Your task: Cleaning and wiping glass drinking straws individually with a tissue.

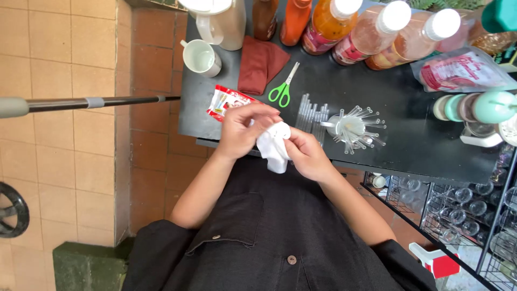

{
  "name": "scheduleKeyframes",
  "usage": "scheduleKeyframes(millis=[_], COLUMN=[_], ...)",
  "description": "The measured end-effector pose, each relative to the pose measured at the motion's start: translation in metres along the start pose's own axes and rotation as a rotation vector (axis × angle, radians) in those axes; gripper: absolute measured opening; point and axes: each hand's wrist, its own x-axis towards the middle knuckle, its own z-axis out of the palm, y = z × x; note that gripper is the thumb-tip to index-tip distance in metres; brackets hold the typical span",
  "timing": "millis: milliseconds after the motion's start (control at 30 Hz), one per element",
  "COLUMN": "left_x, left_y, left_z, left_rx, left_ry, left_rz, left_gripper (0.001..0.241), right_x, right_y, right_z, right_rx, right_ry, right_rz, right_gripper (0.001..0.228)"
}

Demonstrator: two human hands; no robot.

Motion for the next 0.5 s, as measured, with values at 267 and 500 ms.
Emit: scheduleKeyframes(millis=[267,500], left_x=[-0.012,-0.011], left_y=[-0.007,-0.001], left_z=[-0.022,0.003], left_rx=[-0.143,0.075], left_ry=[0.287,0.043], left_rz=[0.104,0.049], left_gripper=[0.015,0.016], right_x=[0.001,0.006], right_y=[0.003,0.021], right_z=[0.005,0.002], right_rx=[-0.115,-0.043], right_ry=[-0.182,-0.005], right_rz=[0.133,0.026], right_gripper=[0.031,0.030])
